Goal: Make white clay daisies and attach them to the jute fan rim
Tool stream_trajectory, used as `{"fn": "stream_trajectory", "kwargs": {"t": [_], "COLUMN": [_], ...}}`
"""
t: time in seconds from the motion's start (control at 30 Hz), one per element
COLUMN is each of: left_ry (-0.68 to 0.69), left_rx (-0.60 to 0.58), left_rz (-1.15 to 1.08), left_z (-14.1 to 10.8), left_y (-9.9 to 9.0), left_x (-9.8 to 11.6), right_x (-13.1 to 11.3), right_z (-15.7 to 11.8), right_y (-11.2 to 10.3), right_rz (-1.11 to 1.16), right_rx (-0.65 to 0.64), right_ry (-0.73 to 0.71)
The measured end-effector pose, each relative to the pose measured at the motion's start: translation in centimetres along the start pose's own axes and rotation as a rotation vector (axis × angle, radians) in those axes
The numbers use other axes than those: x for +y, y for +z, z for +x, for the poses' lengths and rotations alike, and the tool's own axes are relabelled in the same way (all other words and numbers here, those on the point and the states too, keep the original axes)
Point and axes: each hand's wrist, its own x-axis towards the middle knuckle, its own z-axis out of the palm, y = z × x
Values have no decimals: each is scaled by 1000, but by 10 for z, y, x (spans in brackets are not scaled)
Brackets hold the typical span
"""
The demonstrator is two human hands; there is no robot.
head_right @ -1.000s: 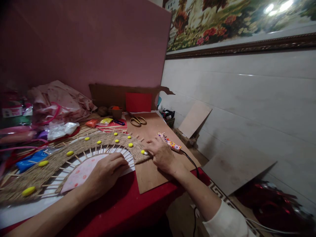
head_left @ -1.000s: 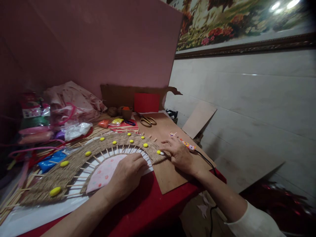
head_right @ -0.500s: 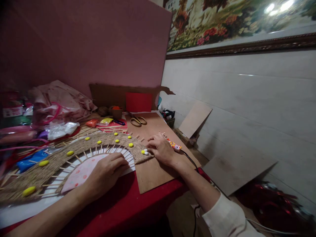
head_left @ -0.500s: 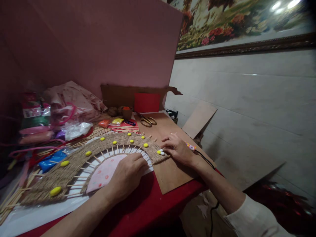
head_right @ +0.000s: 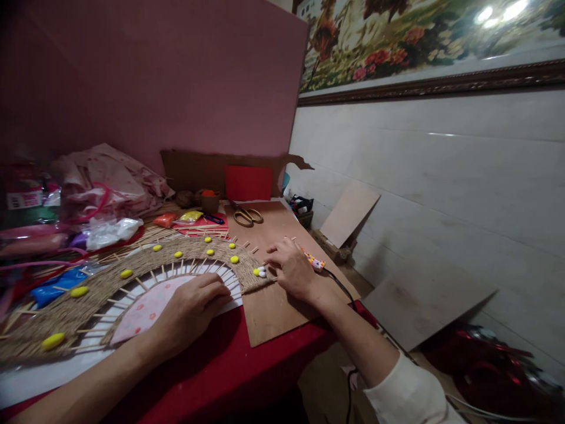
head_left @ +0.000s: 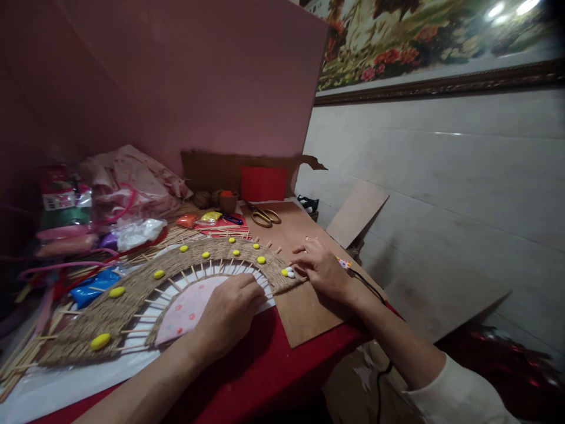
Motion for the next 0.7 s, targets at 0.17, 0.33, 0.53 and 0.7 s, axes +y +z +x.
{"fn": "stream_trajectory", "kwargs": {"t": [0.17,0.33,0.53,0.7], "left_ry": [-3,-7,7,13], "left_rx": [-5,-4,1,61], "left_rz": [-7,-13,-37,-181], "left_z": [0,0,0,0], "left_y": [0,0,1,-7], "left_x": [1,1,-1,6], "right_x": [-9,-13,-14,-17], "right_z": [-8,-10,-13,-13], "right_y": [-2,-2,2,-5], "right_rz": [-49,-52,-23,-144], "right_rx": [-30,-9,3,63], "right_ry": [-7,18,1,53]}}
